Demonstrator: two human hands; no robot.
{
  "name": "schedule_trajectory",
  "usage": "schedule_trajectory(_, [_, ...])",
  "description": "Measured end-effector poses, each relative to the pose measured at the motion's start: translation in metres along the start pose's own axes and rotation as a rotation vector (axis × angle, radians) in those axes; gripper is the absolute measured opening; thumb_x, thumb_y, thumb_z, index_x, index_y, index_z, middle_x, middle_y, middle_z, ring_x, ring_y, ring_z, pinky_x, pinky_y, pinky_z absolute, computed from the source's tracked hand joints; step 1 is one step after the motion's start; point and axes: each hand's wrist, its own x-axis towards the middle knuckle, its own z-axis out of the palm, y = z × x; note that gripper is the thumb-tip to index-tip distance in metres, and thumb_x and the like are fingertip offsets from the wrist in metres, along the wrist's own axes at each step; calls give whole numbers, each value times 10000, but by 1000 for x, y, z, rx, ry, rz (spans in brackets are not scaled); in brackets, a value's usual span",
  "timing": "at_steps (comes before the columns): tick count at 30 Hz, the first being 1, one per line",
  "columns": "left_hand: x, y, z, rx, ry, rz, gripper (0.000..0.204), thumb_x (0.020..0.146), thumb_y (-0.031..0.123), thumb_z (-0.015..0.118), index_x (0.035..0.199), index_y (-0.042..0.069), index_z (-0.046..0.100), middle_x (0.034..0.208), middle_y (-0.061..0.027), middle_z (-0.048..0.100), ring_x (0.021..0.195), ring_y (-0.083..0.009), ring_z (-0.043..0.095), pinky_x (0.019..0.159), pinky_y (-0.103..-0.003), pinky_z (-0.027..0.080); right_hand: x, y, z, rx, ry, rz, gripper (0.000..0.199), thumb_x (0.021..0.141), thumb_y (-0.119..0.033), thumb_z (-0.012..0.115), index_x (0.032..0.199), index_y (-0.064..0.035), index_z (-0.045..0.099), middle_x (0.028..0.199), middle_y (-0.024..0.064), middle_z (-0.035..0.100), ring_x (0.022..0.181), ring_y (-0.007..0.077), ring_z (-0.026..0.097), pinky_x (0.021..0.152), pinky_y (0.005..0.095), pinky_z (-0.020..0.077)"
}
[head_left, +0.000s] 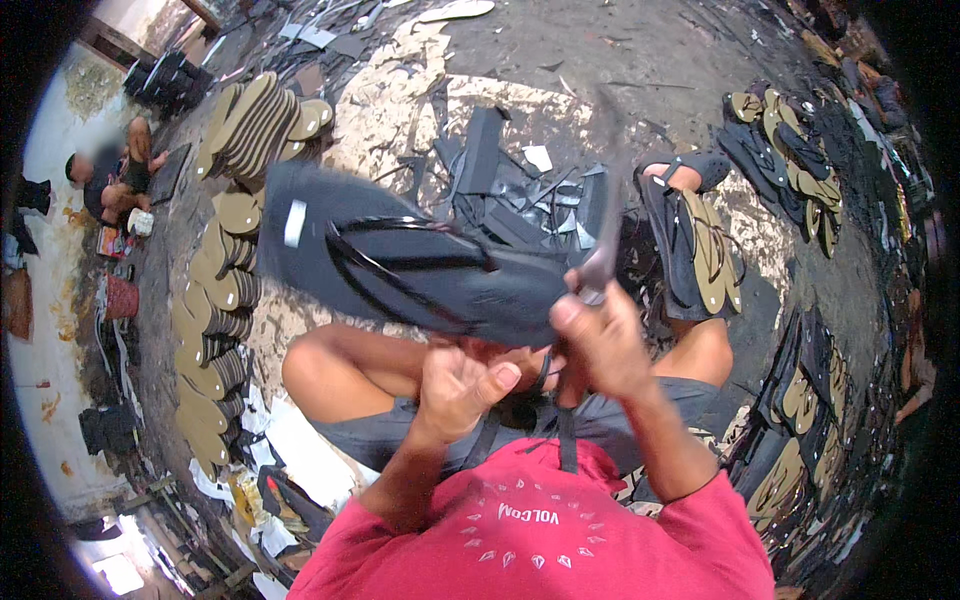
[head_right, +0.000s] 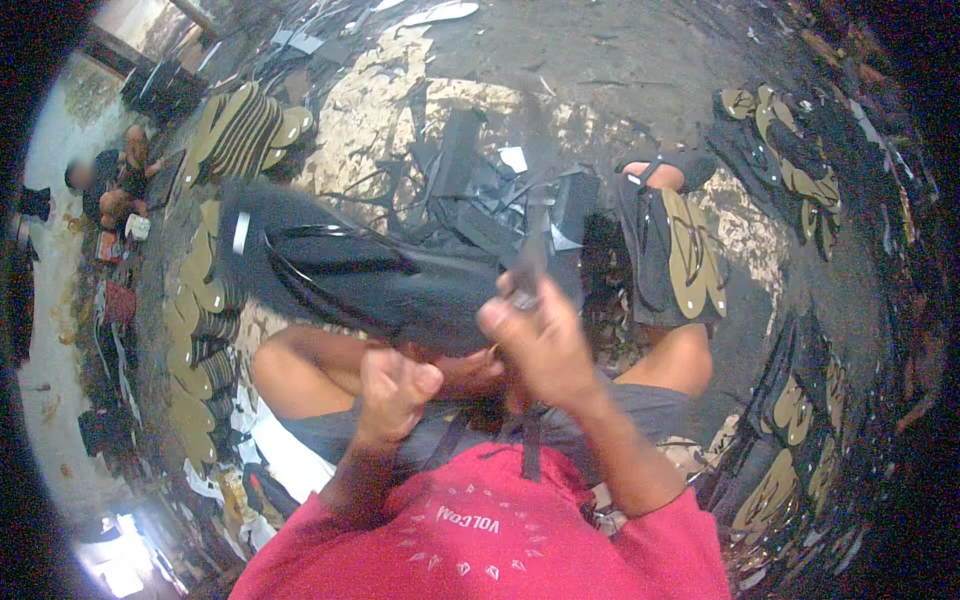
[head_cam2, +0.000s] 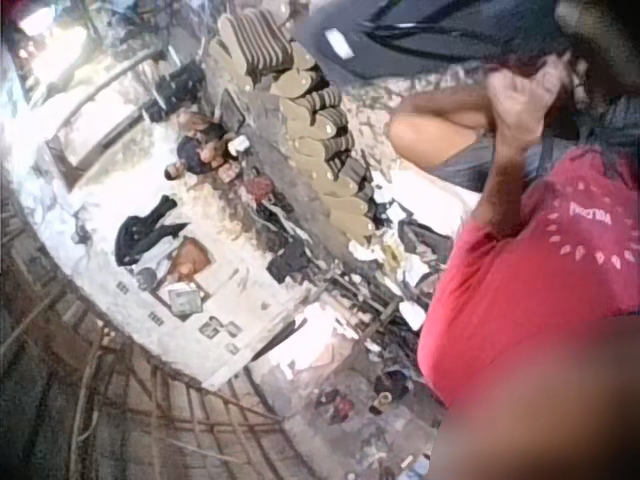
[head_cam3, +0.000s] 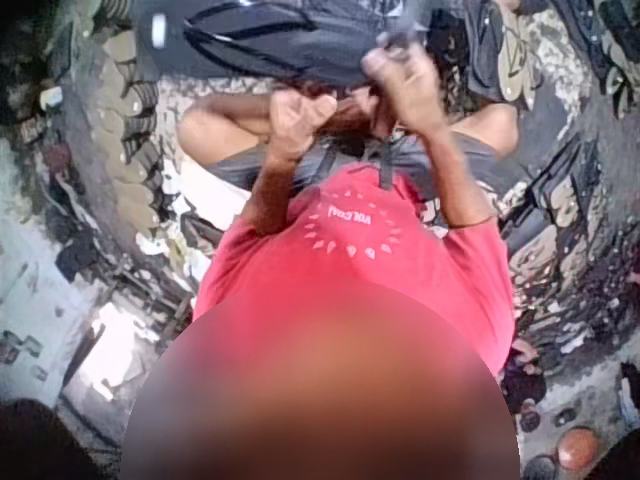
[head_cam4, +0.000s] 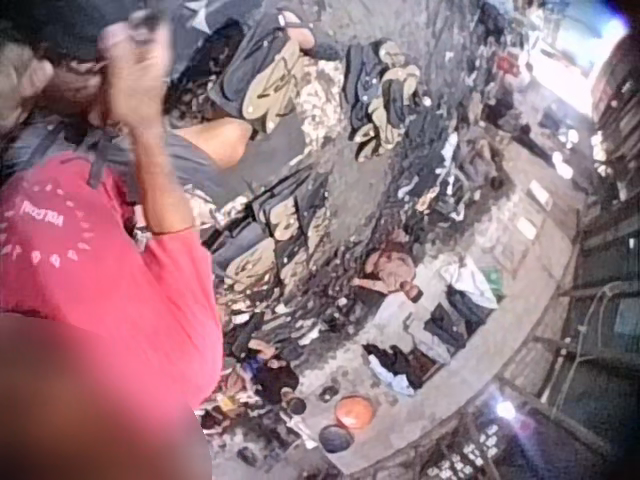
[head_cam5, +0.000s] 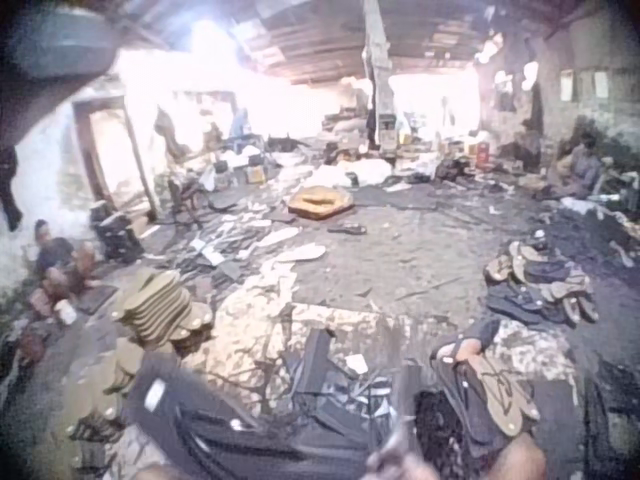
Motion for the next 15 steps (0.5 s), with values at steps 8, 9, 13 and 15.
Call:
schedule_trajectory(8, [31,-17,-5,-341,692,122,507,973,438,727,1126,-43,679,1088,-108,717,915,-169,709,783,-355,596,-28,82,1,-687,-52,-373,413,889,-199,796,1199,-6,602,1023,195,690,924,384,711,783,441,575])
schedule_trajectory(9, [30,-15,-9,-417,731,146,548,1003,424,690,1298,-31,614,1288,-89,663,1127,-162,652,952,-350,548,-30,91,-4,-776,-88,-437,397,869,-152,788,1189,-12,601,993,185,676,886,373,704,758,435,568])
schedule_trajectory(13, [8,-14,-14,-437,821,92,605,1027,369,666,1435,-41,487,1440,-114,578,1296,-172,565,1094,-362,472,-33,116,-17,-1020,-130,-517,426,782,-23,754,1176,-38,592,956,176,641,840,391,675,709,450,550])
schedule_trajectory(15, [-1,-20,-14,-382,844,92,568,1040,364,642,1433,-17,488,1415,-102,590,1273,-180,579,1080,-369,480,-30,118,-17,-1045,-139,-483,447,762,-3,741,1178,-54,583,969,184,634,861,416,665,711,469,546])
